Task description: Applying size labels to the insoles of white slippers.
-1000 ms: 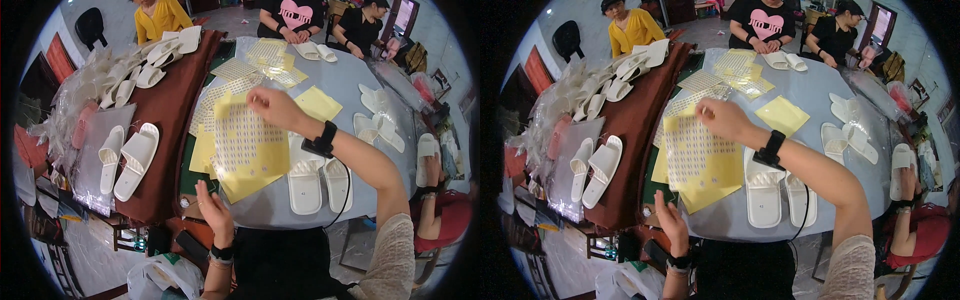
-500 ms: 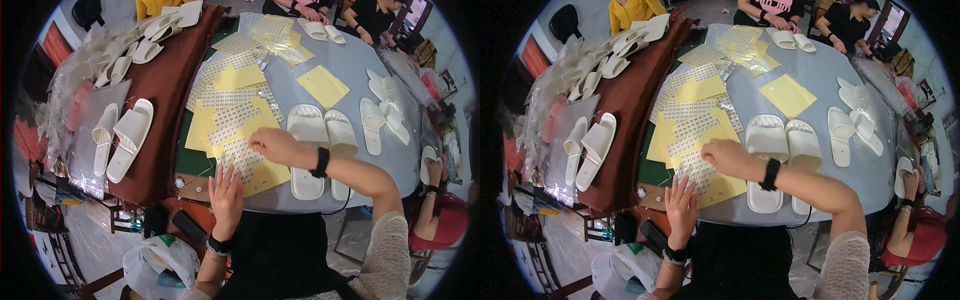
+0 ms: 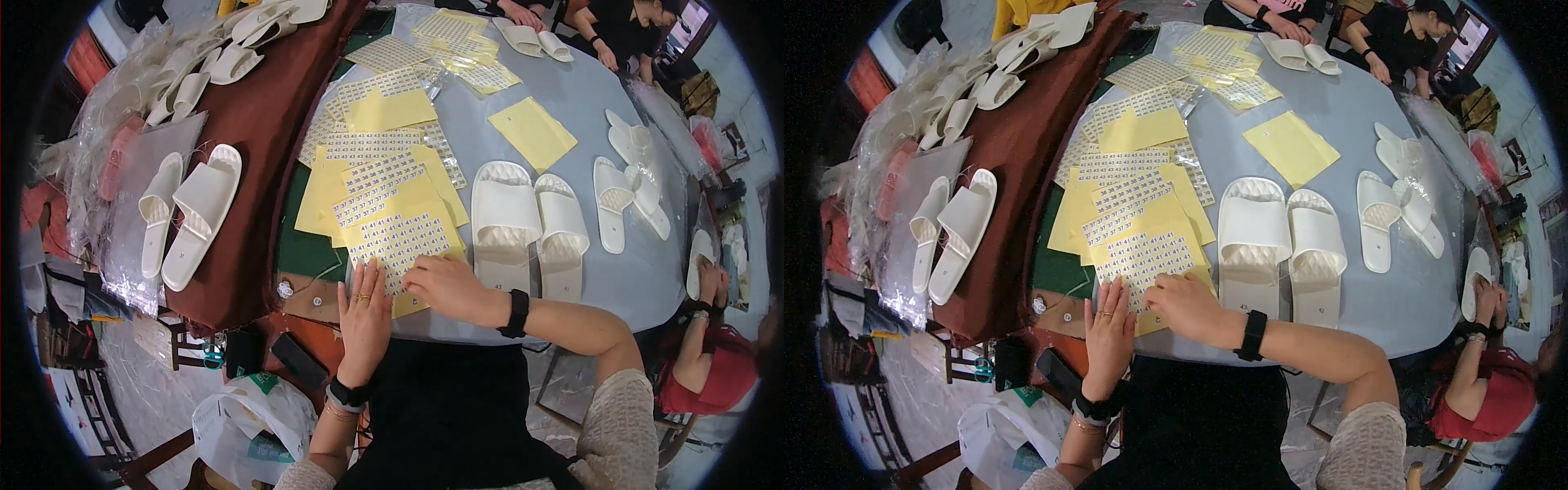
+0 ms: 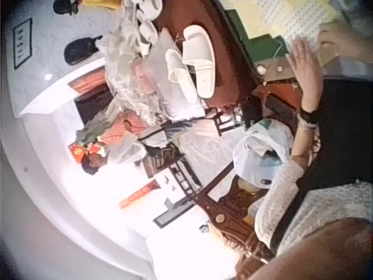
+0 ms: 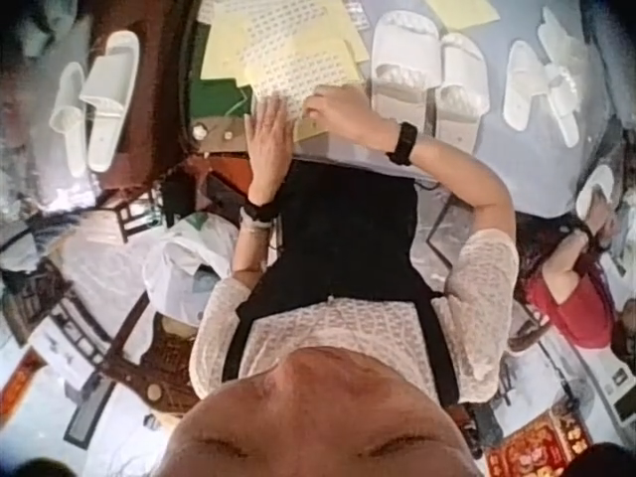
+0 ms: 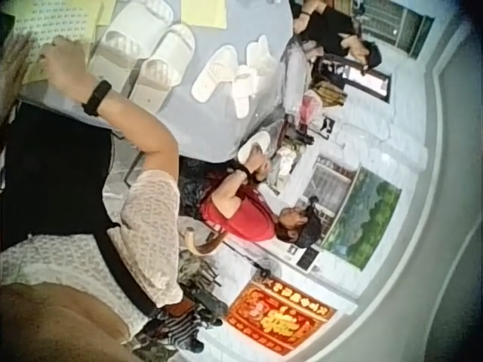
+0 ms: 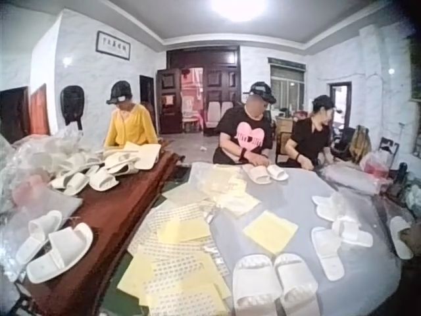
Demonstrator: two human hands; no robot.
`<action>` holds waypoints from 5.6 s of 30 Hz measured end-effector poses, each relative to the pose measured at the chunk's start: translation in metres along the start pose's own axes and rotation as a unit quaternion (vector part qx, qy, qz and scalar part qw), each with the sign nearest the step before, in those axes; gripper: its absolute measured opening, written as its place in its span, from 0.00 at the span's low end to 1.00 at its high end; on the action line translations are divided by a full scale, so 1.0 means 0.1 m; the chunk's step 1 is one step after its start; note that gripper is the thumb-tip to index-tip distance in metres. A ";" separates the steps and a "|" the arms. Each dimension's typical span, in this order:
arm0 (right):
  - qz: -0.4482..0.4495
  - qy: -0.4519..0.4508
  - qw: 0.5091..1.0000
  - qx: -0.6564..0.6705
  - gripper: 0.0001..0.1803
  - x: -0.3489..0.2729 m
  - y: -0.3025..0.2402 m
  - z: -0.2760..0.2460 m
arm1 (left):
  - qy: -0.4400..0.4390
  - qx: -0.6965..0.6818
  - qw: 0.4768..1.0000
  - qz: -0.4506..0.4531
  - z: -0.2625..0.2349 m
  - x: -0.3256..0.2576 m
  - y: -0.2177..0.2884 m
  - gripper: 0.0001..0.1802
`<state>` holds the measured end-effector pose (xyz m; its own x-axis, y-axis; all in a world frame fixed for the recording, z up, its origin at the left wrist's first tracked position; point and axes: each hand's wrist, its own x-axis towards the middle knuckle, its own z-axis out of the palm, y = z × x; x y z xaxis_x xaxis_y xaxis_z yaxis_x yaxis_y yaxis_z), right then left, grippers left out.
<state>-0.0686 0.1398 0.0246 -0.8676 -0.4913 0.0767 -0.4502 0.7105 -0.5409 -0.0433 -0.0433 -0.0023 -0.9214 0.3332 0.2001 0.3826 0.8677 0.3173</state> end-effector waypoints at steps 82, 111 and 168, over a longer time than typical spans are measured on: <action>0.104 0.068 0.992 0.023 0.07 -0.38 -0.09 -0.27 | -0.091 -0.114 0.985 0.088 -0.09 -0.23 0.55 0.30; 0.164 0.109 0.979 0.049 0.05 -0.03 -0.14 -0.02 | -0.089 -0.016 0.995 0.052 -0.04 -0.20 0.40 0.41; 0.286 0.260 0.922 -0.035 0.32 -1.25 0.65 -0.74 | -0.090 -0.075 0.987 0.105 -0.04 -0.14 0.43 0.28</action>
<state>-0.0049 0.2845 0.0422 -0.9432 0.2676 0.1970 0.1145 0.8183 -0.5633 -0.0137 -0.0119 0.0127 -0.8126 0.5720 0.1116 0.5596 0.7124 0.4235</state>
